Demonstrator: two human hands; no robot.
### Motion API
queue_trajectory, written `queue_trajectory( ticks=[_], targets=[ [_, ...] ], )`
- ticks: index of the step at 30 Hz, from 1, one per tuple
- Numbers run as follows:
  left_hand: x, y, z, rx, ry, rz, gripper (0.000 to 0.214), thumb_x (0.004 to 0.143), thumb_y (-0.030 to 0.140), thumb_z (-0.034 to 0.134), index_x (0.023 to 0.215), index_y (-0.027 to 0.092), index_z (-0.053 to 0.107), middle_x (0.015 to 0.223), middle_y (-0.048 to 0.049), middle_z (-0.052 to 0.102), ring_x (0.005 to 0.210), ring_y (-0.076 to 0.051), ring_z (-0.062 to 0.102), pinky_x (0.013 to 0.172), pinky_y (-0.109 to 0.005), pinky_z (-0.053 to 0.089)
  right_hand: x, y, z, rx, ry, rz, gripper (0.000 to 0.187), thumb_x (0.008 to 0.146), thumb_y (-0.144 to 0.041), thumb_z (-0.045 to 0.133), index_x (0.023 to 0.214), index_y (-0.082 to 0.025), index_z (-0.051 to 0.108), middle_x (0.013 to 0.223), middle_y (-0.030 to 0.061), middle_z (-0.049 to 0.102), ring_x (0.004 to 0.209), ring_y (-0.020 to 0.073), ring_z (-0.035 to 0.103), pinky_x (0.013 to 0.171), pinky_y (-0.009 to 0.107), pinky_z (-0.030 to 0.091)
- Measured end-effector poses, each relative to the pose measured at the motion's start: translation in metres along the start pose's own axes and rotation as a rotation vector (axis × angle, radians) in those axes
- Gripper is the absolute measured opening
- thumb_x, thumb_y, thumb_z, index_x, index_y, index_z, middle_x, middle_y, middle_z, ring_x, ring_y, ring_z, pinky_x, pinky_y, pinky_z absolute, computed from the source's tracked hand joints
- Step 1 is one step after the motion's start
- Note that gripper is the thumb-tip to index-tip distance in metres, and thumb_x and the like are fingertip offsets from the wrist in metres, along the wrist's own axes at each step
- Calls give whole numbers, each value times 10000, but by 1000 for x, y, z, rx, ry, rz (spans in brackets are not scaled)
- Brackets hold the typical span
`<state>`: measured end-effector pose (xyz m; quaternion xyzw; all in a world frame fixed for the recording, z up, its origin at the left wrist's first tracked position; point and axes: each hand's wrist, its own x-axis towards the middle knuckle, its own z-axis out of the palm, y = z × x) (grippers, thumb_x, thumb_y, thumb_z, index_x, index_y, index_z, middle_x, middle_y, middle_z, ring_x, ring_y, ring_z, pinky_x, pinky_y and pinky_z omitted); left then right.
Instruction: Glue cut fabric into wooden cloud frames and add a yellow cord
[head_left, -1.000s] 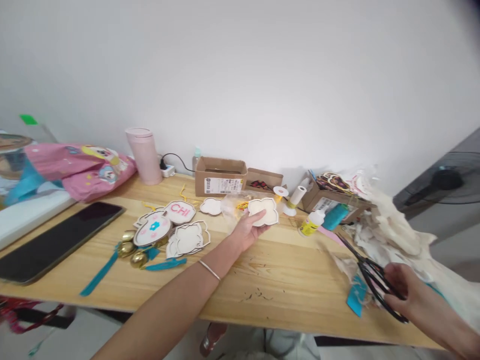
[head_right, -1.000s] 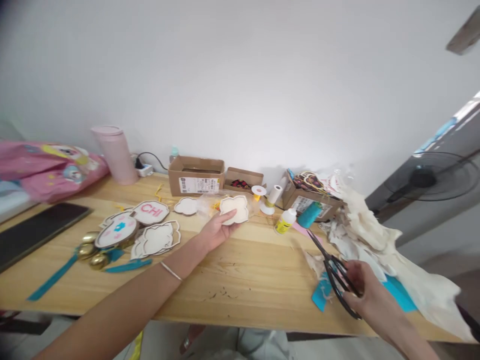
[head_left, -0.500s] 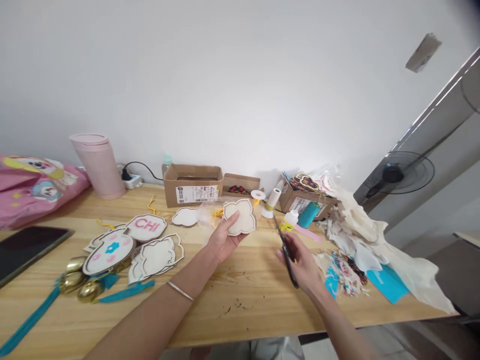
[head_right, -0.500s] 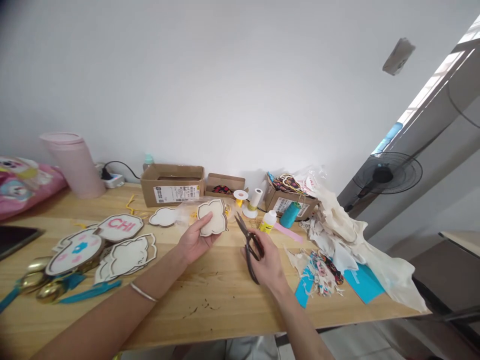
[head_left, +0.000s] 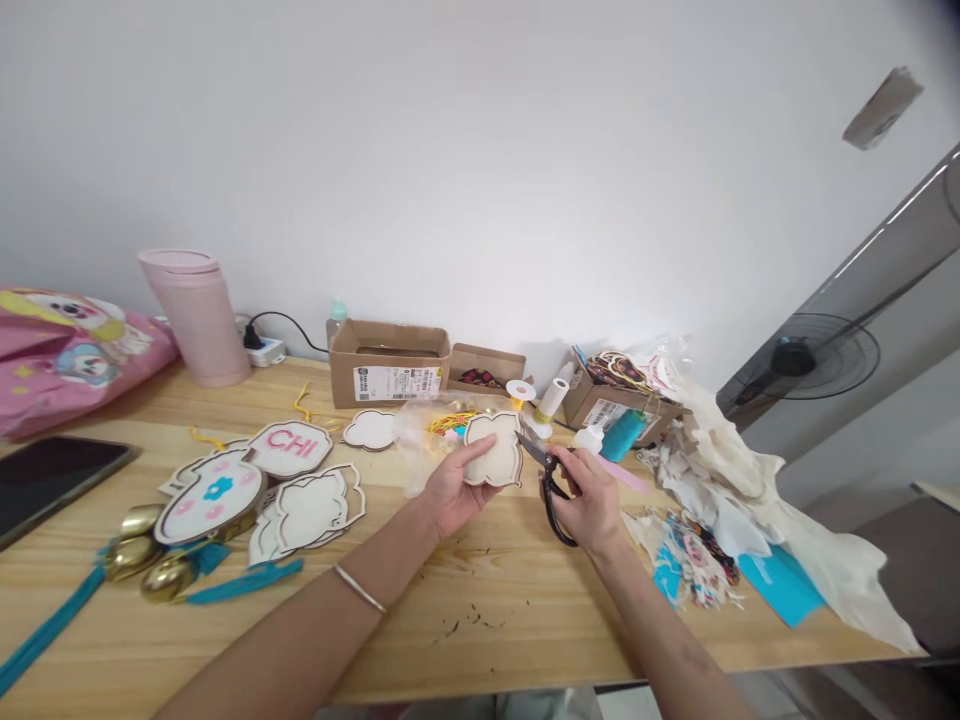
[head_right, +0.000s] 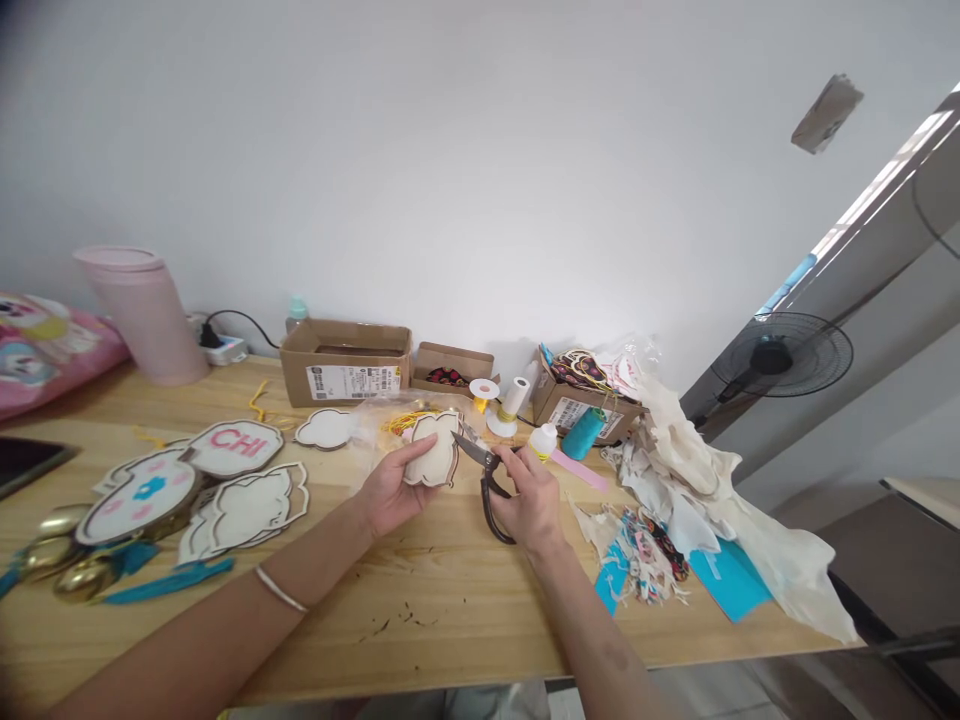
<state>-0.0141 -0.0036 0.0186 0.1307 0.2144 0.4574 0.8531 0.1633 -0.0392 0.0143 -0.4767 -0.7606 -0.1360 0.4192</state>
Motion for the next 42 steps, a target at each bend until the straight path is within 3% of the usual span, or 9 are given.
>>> queue_trajectory(
  ticks=[11, 13, 16, 21, 26, 30, 36, 39, 42],
  targets=[
    [1, 1, -1, -47, -30, -67, 140, 789, 87, 525, 917, 59, 573, 699, -70, 687, 563, -130, 654, 458, -170, 532, -2, 14, 4, -121, 11, -205, 239, 773, -163, 467, 956, -117, 614, 574, 7, 516, 478, 106, 472, 439, 203, 376],
    [0, 2, 0, -54, -34, -73, 142, 795, 87, 515, 923, 62, 569, 681, -65, 682, 541, -129, 649, 442, -173, 529, -3, 13, 4, -101, 56, -117, 224, 768, -167, 463, 912, -111, 626, 545, 2, 516, 469, 110, 471, 445, 211, 380],
    [-1, 3, 1, -65, -21, -71, 144, 808, 93, 496, 934, 69, 562, 659, -58, 676, 528, -129, 648, 437, -172, 529, -6, 10, 4, 30, 124, 172, 187, 750, -219, 512, 862, -129, 631, 566, 1, 549, 472, 103, 474, 463, 214, 397],
    [-3, 6, 3, -64, -21, -74, 144, 818, 107, 485, 937, 72, 559, 637, -54, 673, 505, -132, 643, 420, -176, 526, -17, 2, 0, 372, -30, 533, 295, 670, -336, 624, 894, -144, 633, 601, -3, 558, 504, 110, 472, 460, 227, 398],
    [-3, 6, 4, -80, -21, -69, 143, 822, 93, 466, 926, 70, 561, 649, -64, 678, 507, -137, 645, 428, -187, 532, -22, -11, -5, 544, -170, 643, 344, 593, -342, 692, 870, -147, 634, 522, -53, 419, 450, 76, 366, 419, 207, 316],
    [-3, 7, 4, -77, 12, -61, 131, 817, 95, 475, 916, 87, 562, 642, -50, 676, 502, -136, 644, 406, -186, 526, -22, -15, -1, 689, -205, 694, 319, 661, -387, 627, 885, -160, 614, 555, -41, 442, 463, 83, 404, 437, 211, 349],
    [-3, 8, 3, -64, 12, -57, 137, 828, 110, 468, 922, 88, 566, 640, -51, 677, 506, -137, 647, 409, -187, 528, -31, -3, 12, 741, -166, 585, 398, 665, -362, 636, 1002, -179, 531, 769, 29, 572, 701, 145, 562, 630, 263, 470],
    [-2, 8, 2, -47, 35, -62, 169, 829, 127, 474, 968, 81, 560, 621, -49, 669, 474, -134, 635, 399, -183, 521, -36, 2, 13, 633, -167, 477, 483, 648, -372, 648, 1068, -184, 499, 815, 36, 572, 732, 157, 560, 638, 274, 476],
    [-2, 8, 2, -58, 43, -57, 198, 822, 121, 485, 1005, 85, 551, 632, -47, 672, 484, -134, 638, 410, -183, 525, -33, -2, 6, 430, -92, 366, 401, 685, -341, 626, 1040, -193, 513, 752, 8, 544, 652, 139, 525, 581, 259, 458]
  ],
)
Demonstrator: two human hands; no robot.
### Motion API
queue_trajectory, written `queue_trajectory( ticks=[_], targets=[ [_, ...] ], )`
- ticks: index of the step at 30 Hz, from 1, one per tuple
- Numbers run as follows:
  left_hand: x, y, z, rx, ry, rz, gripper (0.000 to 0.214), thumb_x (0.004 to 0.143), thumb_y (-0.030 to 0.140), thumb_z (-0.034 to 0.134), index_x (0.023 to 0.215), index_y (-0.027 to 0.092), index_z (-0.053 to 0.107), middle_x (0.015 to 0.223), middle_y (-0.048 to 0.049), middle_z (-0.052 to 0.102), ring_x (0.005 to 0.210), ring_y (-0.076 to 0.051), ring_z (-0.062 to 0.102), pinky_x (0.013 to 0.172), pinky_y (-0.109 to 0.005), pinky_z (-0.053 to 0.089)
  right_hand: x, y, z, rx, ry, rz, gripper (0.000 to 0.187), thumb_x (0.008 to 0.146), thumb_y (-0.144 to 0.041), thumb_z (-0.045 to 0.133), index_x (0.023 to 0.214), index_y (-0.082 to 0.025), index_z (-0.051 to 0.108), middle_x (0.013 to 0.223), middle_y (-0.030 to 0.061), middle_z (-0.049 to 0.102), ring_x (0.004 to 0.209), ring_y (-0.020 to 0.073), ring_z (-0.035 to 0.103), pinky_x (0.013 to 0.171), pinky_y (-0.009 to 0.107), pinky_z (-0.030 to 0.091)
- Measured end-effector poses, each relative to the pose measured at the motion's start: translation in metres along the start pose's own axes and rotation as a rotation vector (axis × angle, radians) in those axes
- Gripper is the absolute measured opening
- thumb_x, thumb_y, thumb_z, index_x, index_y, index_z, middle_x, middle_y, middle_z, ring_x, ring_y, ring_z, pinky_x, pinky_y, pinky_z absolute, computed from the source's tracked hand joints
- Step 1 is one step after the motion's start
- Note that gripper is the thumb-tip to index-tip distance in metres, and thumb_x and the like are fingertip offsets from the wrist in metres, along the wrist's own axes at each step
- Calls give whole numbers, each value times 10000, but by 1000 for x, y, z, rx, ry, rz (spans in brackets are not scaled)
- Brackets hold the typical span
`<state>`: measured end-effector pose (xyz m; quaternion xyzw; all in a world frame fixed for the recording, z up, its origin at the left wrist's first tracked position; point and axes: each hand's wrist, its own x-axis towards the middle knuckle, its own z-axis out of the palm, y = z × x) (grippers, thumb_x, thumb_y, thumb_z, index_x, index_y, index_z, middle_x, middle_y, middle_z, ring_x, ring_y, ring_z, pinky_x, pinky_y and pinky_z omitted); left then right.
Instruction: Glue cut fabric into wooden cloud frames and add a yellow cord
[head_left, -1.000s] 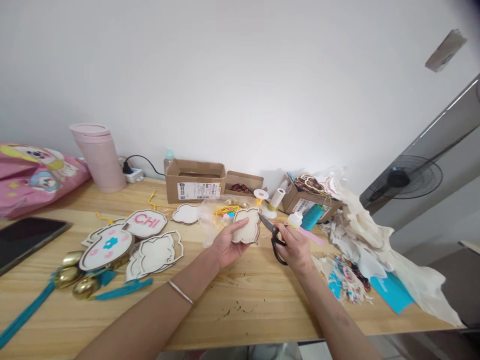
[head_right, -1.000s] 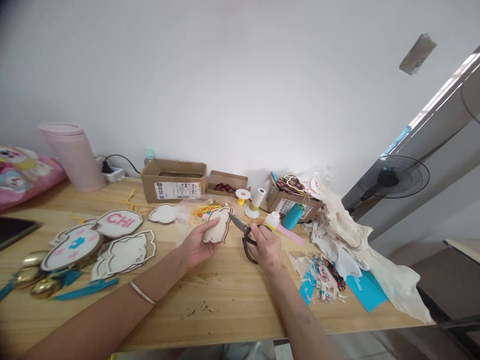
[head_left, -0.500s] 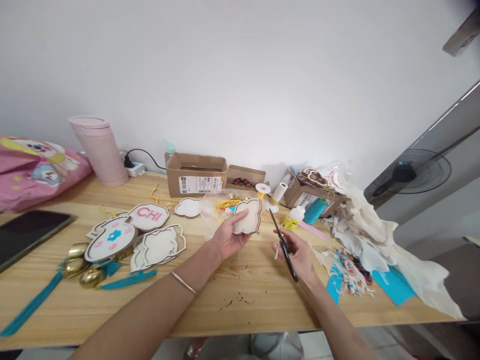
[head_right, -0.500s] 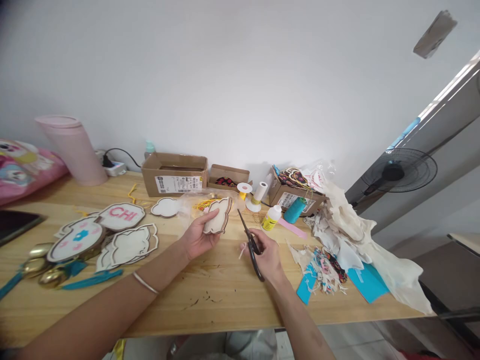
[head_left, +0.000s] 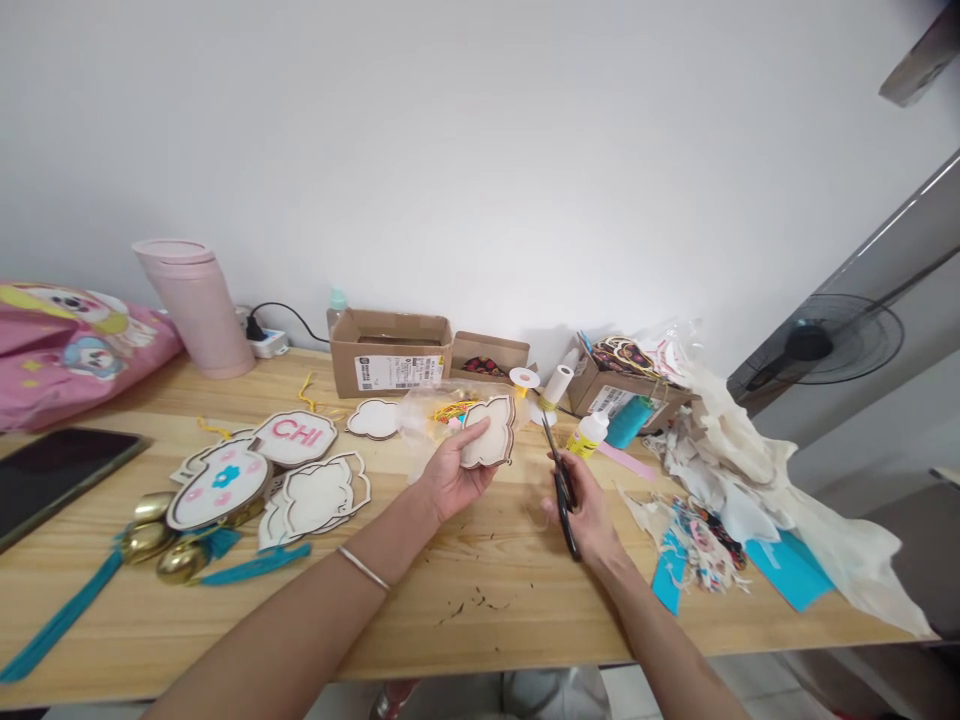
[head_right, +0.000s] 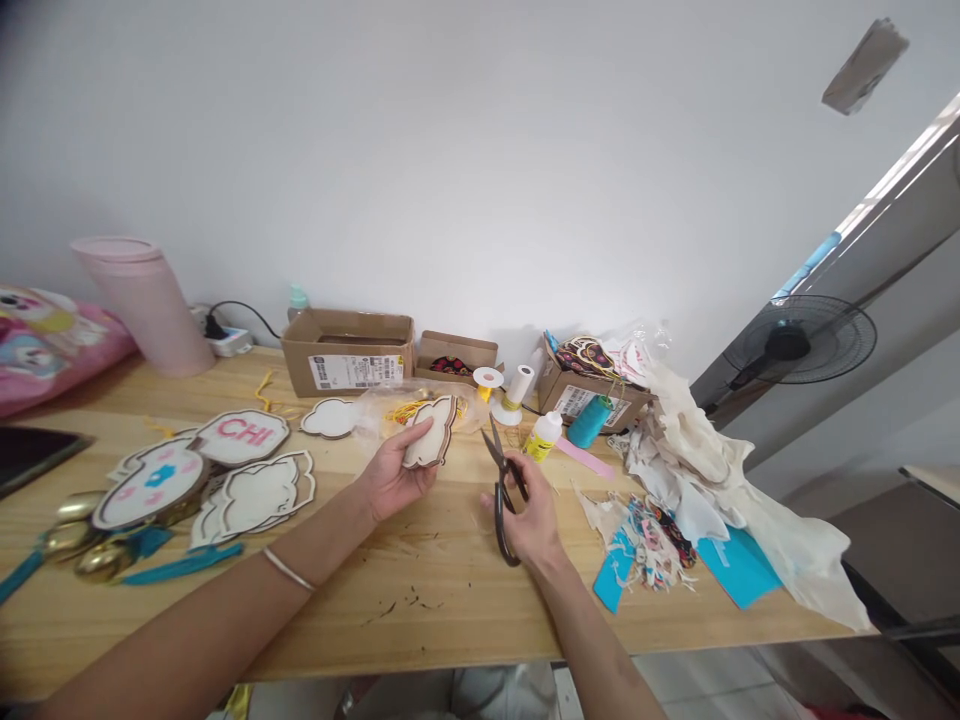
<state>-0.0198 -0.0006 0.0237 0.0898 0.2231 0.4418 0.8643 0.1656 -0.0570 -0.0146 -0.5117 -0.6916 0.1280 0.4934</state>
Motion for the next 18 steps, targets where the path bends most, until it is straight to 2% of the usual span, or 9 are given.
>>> queue_trajectory(
  ticks=[3, 6, 12, 18],
  targets=[
    [0, 0, 1, -8, 0, 0, 195, 815, 111, 491, 999, 92, 553, 656, -52, 682, 505, -139, 647, 417, -188, 530, 4, -15, -4, -198, 85, -181, 248, 702, -263, 623, 927, -191, 550, 691, -6, 515, 585, 122, 486, 508, 232, 419],
    [-1, -1, 1, 3, 21, -5, 160, 821, 117, 490, 961, 91, 561, 637, -52, 682, 478, -134, 638, 412, -180, 525, 9, -23, -3, -319, 94, -324, 212, 716, -218, 605, 921, -184, 565, 700, 15, 534, 624, 136, 517, 510, 235, 428],
    [0, 0, 0, 20, 28, -40, 127, 829, 140, 490, 908, 79, 568, 597, -55, 675, 431, -130, 621, 392, -172, 515, 11, -9, 1, -404, 60, -453, 298, 732, -166, 558, 1030, -178, 573, 728, 44, 565, 663, 148, 546, 556, 250, 459],
    [1, 1, -2, 17, -5, -73, 145, 826, 130, 493, 930, 66, 572, 605, -59, 678, 436, -131, 625, 408, -174, 525, 17, -5, -10, -488, 17, -554, 352, 718, -123, 523, 1063, -171, 572, 662, 29, 547, 594, 147, 527, 502, 244, 435]
  ],
)
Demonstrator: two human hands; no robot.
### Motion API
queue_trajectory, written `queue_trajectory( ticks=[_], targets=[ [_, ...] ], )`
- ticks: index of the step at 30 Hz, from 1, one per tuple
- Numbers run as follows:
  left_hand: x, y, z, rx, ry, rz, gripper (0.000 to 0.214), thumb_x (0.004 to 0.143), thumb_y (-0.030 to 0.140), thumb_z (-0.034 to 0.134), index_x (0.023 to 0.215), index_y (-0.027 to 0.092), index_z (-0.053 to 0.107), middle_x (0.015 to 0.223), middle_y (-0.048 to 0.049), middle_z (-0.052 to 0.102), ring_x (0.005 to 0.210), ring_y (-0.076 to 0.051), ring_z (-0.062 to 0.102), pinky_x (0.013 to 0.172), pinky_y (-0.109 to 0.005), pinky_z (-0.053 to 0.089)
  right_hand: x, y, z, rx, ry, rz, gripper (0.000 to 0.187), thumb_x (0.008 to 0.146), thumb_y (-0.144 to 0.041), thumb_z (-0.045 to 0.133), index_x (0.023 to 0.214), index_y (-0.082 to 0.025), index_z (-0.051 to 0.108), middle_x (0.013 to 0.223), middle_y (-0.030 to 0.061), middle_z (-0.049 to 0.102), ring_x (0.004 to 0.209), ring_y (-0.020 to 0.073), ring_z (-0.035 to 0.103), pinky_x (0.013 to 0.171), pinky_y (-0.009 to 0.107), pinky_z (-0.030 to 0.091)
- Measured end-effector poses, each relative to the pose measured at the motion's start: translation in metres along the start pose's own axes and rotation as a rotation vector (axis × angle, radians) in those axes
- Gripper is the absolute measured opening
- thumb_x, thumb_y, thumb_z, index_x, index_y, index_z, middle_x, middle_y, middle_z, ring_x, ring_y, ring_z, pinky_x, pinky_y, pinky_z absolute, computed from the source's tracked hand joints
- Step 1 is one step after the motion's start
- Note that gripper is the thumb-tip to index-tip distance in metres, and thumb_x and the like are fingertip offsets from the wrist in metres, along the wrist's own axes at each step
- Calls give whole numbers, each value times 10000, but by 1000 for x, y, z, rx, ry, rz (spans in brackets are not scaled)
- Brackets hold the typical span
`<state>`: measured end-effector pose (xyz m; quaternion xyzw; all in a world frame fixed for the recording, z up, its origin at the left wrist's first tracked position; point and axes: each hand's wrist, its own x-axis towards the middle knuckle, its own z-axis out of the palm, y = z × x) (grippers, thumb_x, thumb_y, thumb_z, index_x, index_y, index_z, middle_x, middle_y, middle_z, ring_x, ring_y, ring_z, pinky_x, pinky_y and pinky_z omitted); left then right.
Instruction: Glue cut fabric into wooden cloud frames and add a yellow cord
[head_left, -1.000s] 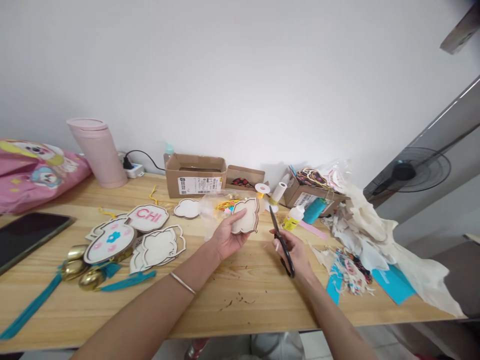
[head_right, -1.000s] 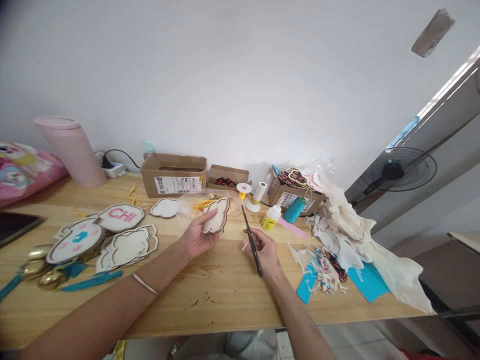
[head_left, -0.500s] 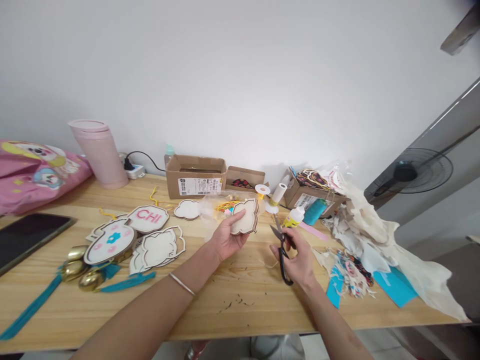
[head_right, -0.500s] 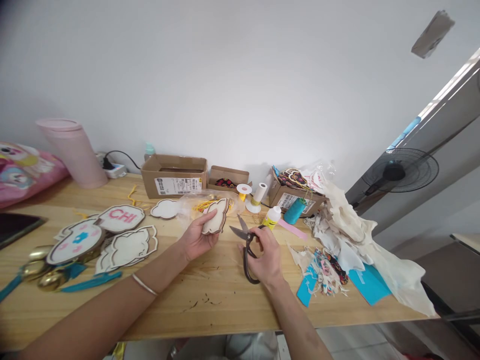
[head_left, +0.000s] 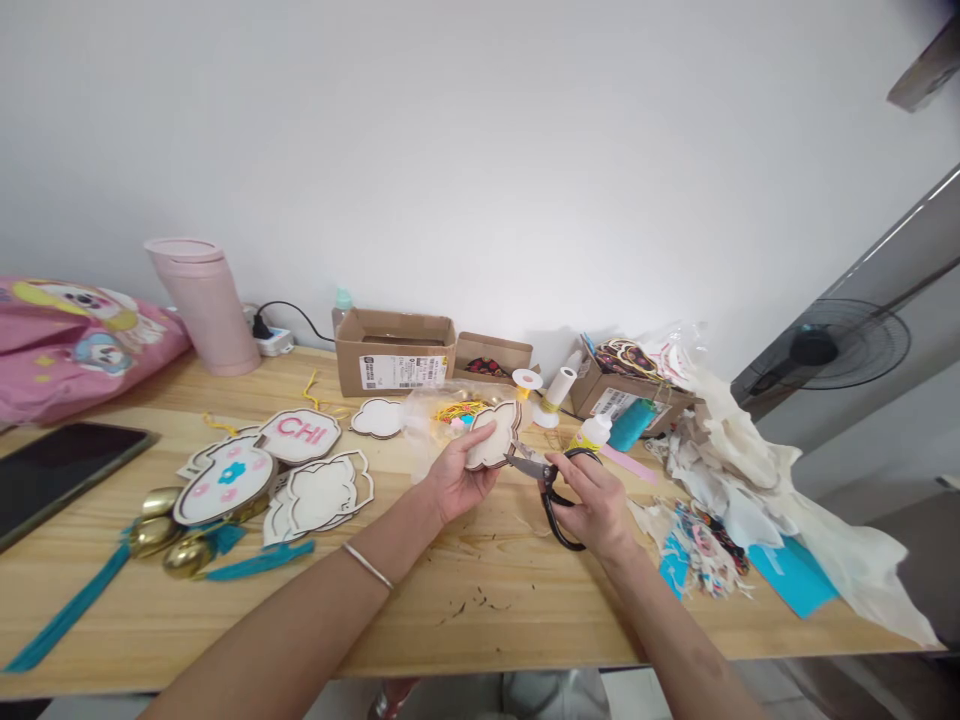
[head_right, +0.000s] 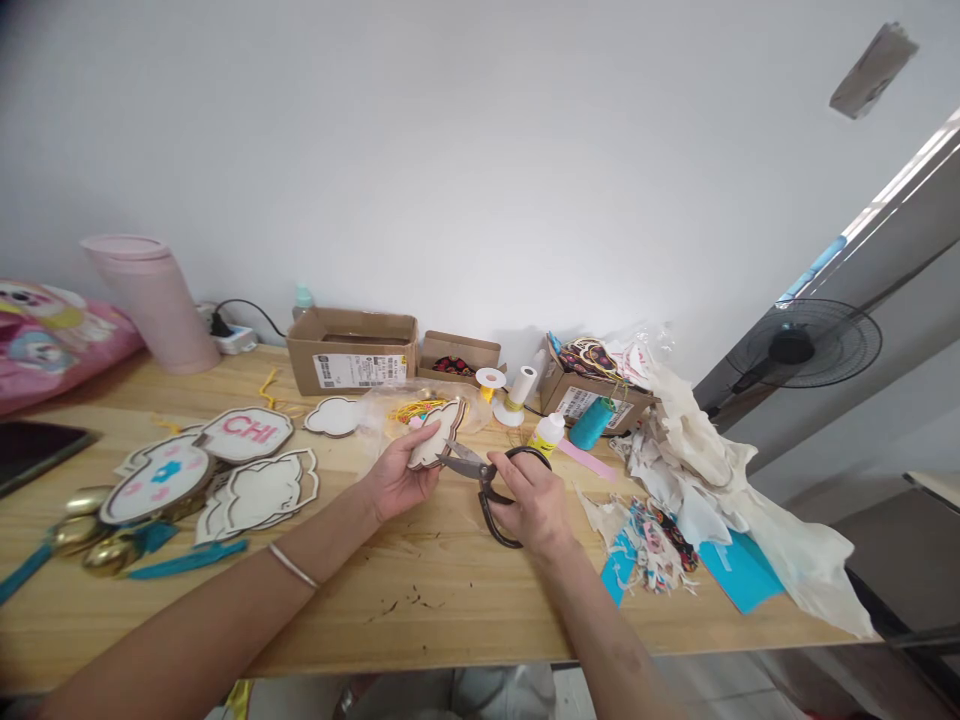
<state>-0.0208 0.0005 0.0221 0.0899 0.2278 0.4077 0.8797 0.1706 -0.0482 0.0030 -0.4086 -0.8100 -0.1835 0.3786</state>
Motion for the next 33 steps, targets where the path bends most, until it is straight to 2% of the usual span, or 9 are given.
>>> queue_trajectory(
  ticks=[7, 16, 20, 22, 27, 30, 33],
  targets=[
    [0, -2, -1, 5, -17, -32, 167, 821, 123, 500, 957, 51, 565, 600, -60, 675, 449, -131, 631, 407, -168, 523, 2, 7, -5, 7, -58, -56, 369, 748, -150, 506, 1113, -180, 551, 667, 30, 565, 564, 133, 531, 485, 231, 425],
    [-1, -2, 0, 9, -9, -45, 147, 817, 121, 505, 923, 51, 578, 594, -61, 672, 428, -126, 619, 393, -160, 513, 3, 12, -9, -159, -24, -136, 311, 759, -162, 507, 1059, -159, 586, 662, 46, 576, 562, 145, 533, 484, 242, 417],
    [-1, -1, -1, 6, -2, -59, 162, 824, 120, 489, 949, 50, 564, 584, -56, 665, 438, -129, 623, 378, -158, 505, 2, 15, -8, -125, -38, -146, 278, 790, -179, 477, 1037, -173, 607, 592, 19, 536, 499, 126, 490, 440, 229, 371],
    [-1, -1, -2, 4, -2, -60, 172, 821, 122, 493, 963, 53, 560, 588, -56, 666, 446, -136, 628, 380, -169, 509, 4, 13, -7, -48, 10, -77, 229, 798, -202, 486, 977, -175, 626, 547, -1, 506, 466, 111, 465, 421, 216, 355],
    [-1, -1, -2, -9, -13, -45, 174, 811, 103, 498, 966, 56, 563, 609, -61, 671, 468, -134, 636, 421, -172, 526, 11, 0, -6, 141, 164, 301, 148, 749, -282, 580, 834, -175, 637, 512, -34, 486, 434, 88, 444, 417, 200, 381],
    [-1, -2, -1, -15, -9, -29, 160, 815, 94, 486, 949, 51, 564, 611, -66, 672, 477, -133, 639, 437, -173, 532, 11, -4, -3, 273, 129, 410, 221, 734, -340, 594, 858, -162, 638, 551, -24, 526, 455, 94, 473, 425, 205, 409],
    [0, -2, 0, -21, -10, -7, 146, 812, 86, 490, 934, 60, 565, 623, -63, 677, 505, -135, 648, 460, -175, 540, 6, -4, 0, 348, 36, 416, 252, 729, -359, 596, 883, -163, 634, 585, -15, 551, 489, 107, 499, 460, 221, 440]
  ],
)
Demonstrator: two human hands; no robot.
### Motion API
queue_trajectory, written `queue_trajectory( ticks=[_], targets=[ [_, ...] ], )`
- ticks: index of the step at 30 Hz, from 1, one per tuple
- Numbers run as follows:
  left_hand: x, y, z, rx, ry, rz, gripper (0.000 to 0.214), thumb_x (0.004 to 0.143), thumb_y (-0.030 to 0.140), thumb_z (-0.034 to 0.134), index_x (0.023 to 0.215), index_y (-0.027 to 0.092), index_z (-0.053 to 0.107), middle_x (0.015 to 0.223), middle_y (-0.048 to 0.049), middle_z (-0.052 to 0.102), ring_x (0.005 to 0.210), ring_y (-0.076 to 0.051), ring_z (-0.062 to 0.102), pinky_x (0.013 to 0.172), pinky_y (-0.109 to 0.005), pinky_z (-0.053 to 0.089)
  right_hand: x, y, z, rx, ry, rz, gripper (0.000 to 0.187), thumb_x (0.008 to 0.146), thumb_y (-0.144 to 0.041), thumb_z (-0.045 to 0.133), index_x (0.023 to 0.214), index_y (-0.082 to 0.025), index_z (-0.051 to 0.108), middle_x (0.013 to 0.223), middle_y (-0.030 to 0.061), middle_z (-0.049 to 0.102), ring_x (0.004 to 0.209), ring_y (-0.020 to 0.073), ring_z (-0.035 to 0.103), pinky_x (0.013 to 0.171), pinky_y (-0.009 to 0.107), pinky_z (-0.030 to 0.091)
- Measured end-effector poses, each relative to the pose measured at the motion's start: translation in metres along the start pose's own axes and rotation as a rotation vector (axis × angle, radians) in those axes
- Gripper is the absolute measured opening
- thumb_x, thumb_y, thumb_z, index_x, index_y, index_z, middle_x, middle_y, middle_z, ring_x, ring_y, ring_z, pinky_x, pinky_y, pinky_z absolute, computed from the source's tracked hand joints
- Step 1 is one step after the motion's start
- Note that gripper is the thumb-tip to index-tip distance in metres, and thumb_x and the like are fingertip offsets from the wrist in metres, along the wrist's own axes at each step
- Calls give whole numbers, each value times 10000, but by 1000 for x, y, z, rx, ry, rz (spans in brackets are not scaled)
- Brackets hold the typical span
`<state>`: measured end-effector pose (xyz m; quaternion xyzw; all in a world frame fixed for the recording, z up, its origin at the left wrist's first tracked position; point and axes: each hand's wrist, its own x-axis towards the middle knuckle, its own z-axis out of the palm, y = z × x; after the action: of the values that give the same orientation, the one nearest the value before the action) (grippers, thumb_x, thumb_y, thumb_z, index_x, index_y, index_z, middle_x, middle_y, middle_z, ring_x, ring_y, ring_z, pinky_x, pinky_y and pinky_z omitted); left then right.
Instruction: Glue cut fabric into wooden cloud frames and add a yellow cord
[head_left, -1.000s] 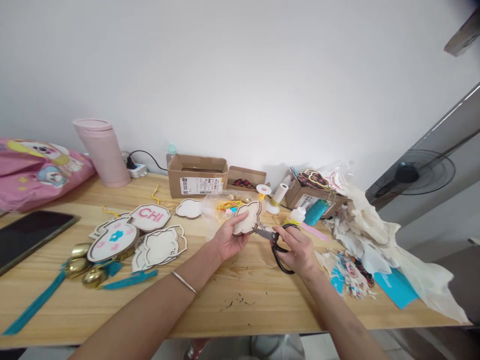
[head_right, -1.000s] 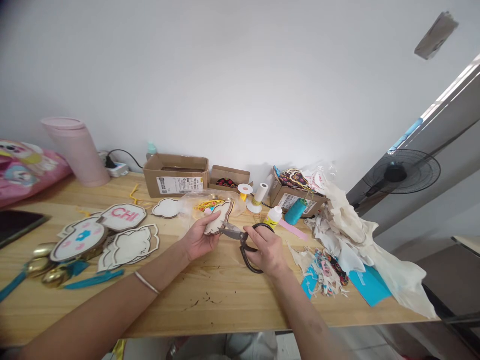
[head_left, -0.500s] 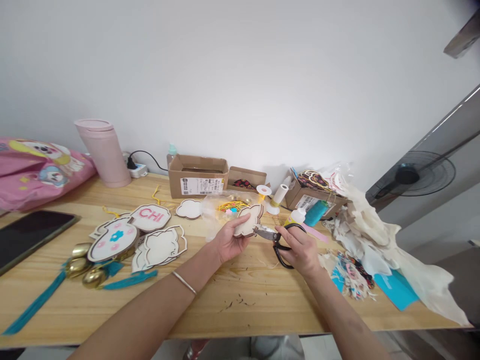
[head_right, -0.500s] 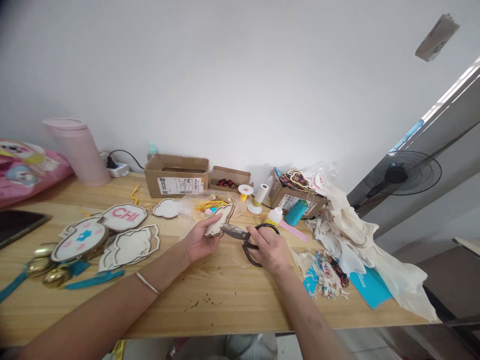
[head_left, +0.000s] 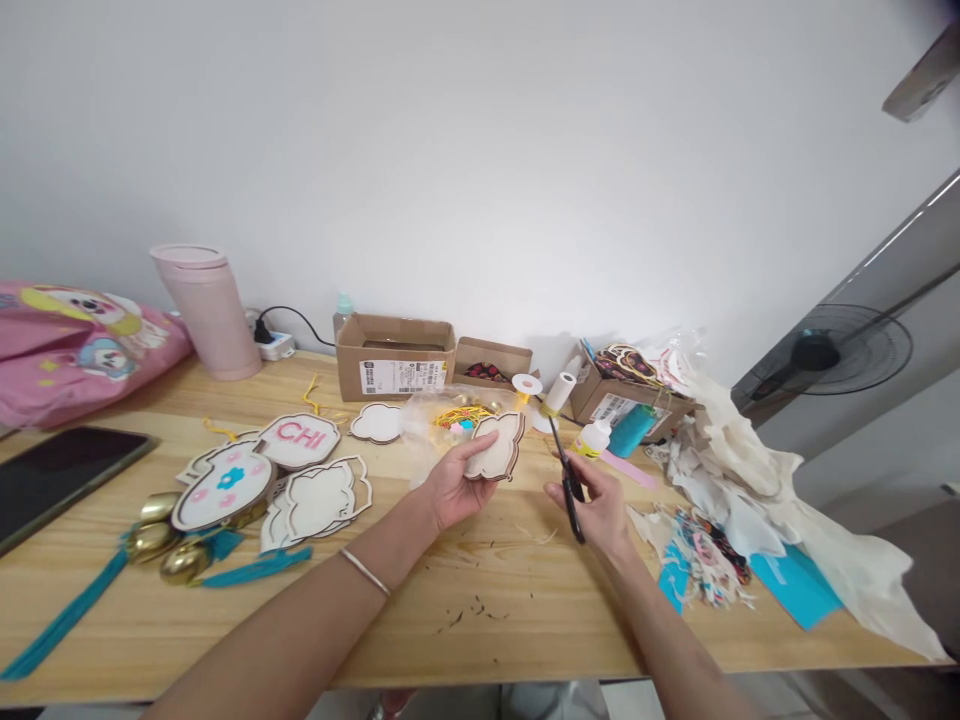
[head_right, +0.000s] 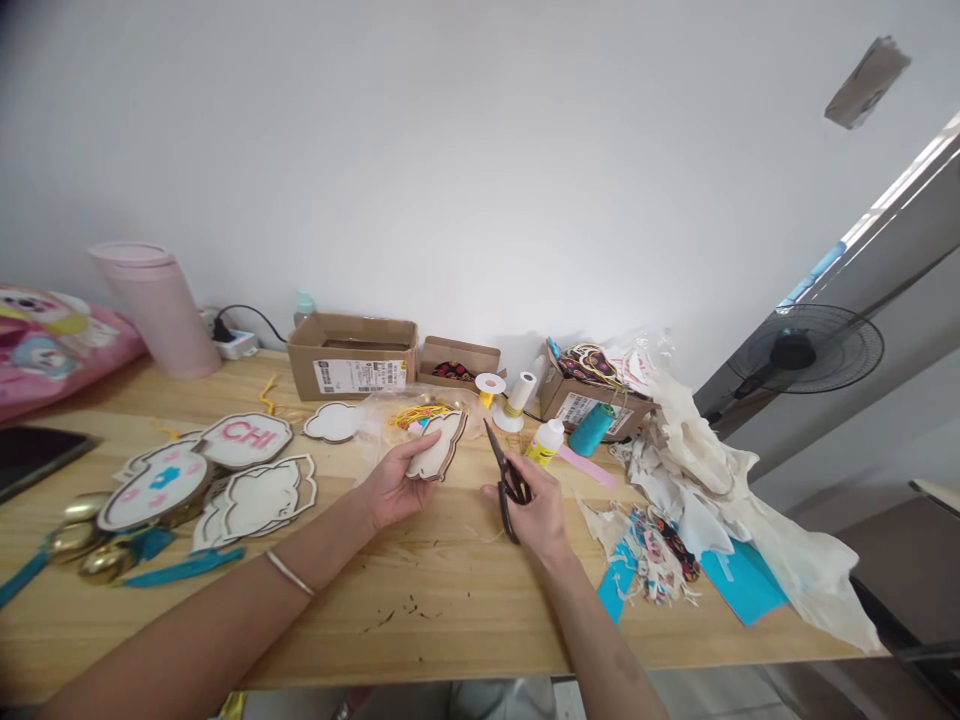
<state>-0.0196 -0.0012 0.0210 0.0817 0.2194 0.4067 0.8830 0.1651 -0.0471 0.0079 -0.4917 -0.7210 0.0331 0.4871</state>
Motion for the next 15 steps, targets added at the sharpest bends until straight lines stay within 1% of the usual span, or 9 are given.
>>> queue_trajectory(
  ticks=[3, 6, 10, 13, 15],
  targets=[
    [2, 0, 0, -3, -6, 36, 149, 799, 84, 509, 937, 71, 565, 670, -67, 688, 548, -140, 660, 460, -173, 540, -5, 2, 1, -21, -60, -30, 273, 722, -351, 609, 927, -171, 614, 665, 10, 587, 567, 133, 535, 523, 248, 465],
    [2, 2, -1, 7, -6, 104, 191, 800, 93, 510, 984, 82, 557, 699, -65, 690, 564, -143, 662, 451, -183, 541, -9, 2, 0, -53, -89, -84, 290, 720, -351, 612, 944, -167, 594, 708, 25, 580, 611, 146, 542, 557, 262, 470],
    [4, 2, -2, 44, 36, 176, 246, 792, 121, 531, 1036, 98, 548, 716, -55, 683, 574, -141, 658, 453, -189, 537, -10, 0, -1, -104, -54, -110, 245, 737, -330, 602, 911, -158, 594, 635, 4, 531, 561, 130, 510, 526, 244, 445],
    [7, 0, -4, 97, 49, 233, 245, 763, 141, 577, 1006, 109, 568, 747, -55, 684, 600, -133, 655, 499, -193, 541, -10, -3, 1, -146, -41, -114, 199, 742, -308, 603, 872, -157, 608, 565, -26, 464, 495, 105, 455, 468, 214, 389],
    [9, -1, -6, 147, 31, 291, 245, 734, 144, 611, 978, 123, 588, 781, -48, 689, 632, -131, 655, 539, -202, 544, -10, -5, 2, -162, -61, -116, 189, 742, -302, 607, 860, -155, 611, 553, -33, 439, 488, 99, 434, 459, 206, 362]
  ],
)
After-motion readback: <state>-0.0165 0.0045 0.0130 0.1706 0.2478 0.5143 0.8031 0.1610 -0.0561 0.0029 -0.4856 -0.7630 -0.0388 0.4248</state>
